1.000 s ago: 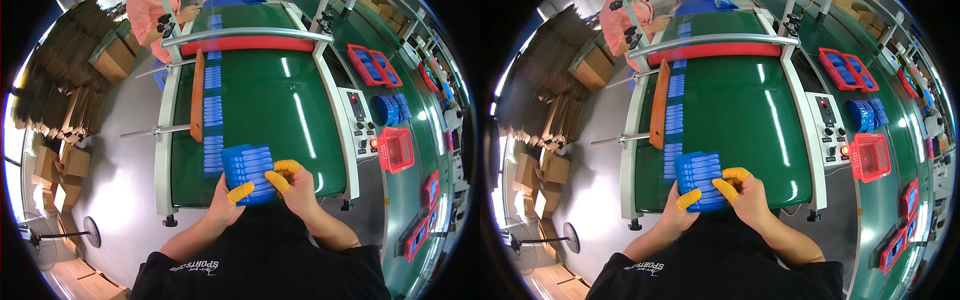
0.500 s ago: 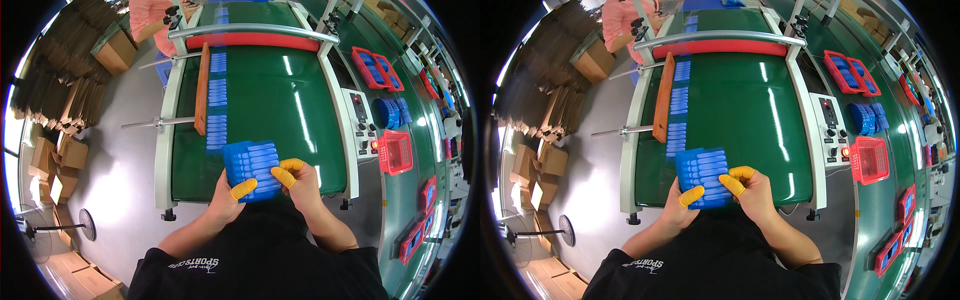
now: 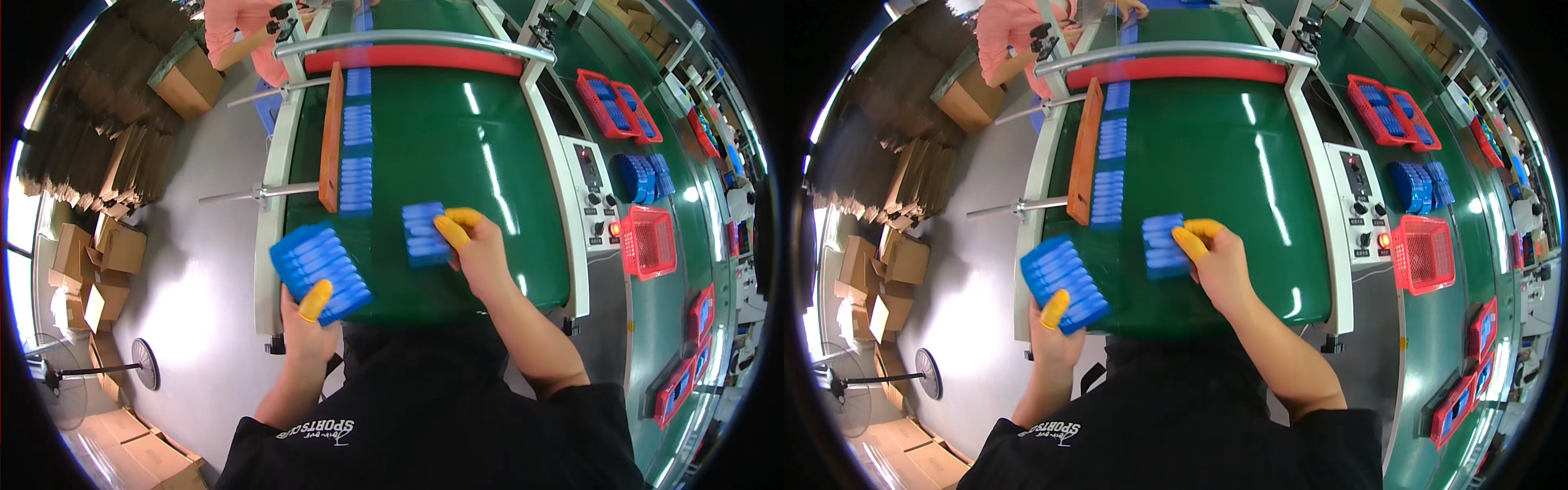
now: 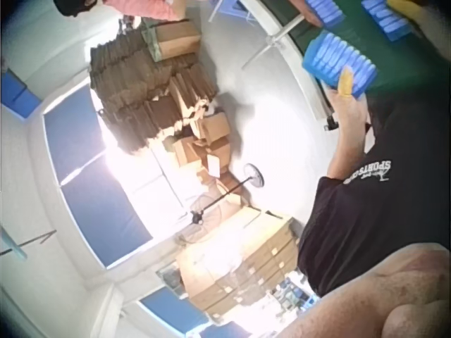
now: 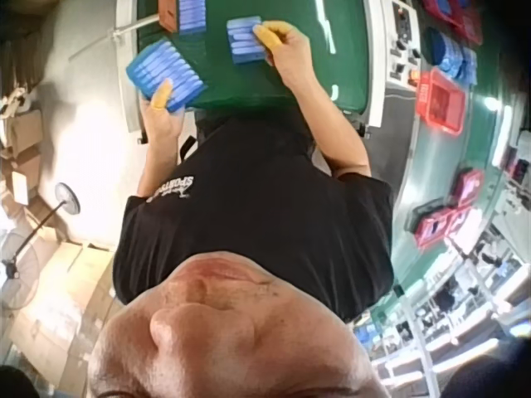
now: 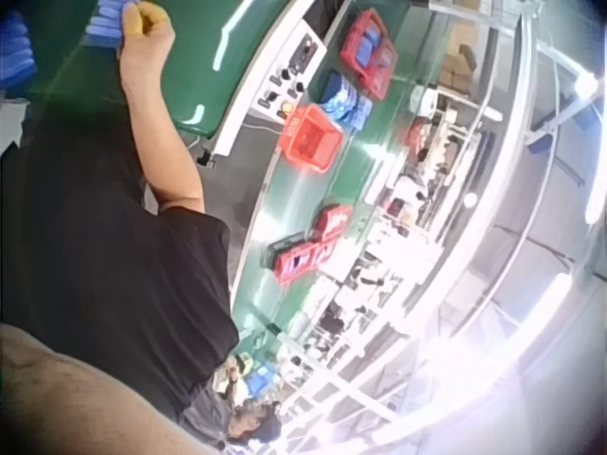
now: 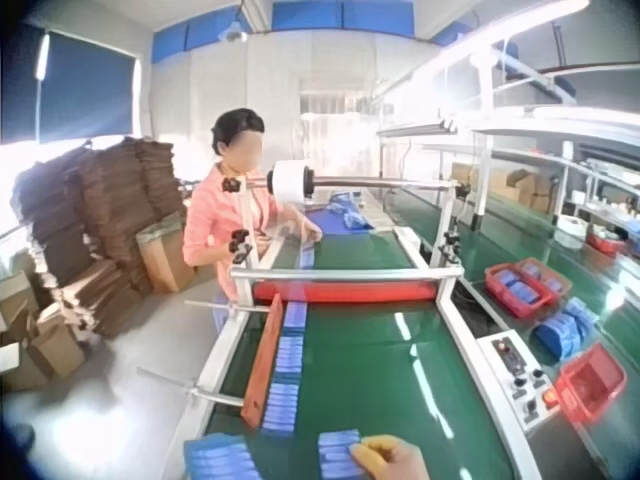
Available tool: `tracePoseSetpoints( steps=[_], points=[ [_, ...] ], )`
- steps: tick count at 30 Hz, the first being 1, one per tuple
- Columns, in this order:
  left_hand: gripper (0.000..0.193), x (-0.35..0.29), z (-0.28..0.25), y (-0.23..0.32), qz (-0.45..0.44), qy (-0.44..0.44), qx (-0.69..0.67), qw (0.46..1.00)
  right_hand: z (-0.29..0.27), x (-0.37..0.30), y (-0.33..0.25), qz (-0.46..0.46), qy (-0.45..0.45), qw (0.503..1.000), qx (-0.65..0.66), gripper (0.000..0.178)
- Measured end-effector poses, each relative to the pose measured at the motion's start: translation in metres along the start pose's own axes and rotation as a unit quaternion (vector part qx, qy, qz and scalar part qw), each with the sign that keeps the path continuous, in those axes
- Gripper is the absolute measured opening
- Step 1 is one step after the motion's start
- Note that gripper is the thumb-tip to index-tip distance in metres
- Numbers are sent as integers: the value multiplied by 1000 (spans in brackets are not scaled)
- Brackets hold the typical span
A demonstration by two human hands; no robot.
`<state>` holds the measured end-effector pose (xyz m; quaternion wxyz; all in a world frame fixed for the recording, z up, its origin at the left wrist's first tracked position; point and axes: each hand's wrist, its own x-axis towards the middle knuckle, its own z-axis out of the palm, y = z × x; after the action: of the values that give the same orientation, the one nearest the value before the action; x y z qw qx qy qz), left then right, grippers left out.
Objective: The person packages small plastic ampoules by picking them up from a conveyor belt, pressing them onto plastic backing sheets by hand, and stacking the completed sheets.
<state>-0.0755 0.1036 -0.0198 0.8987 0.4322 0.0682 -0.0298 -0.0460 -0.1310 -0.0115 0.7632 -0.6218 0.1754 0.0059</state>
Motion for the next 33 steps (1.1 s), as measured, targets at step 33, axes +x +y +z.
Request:
tracePoseSetpoints(
  steps=[33],
  points=[
    [43,2,-35,17,27,56,-7,998,90,74,9,-28,-66,964,-258,30]
  ],
)
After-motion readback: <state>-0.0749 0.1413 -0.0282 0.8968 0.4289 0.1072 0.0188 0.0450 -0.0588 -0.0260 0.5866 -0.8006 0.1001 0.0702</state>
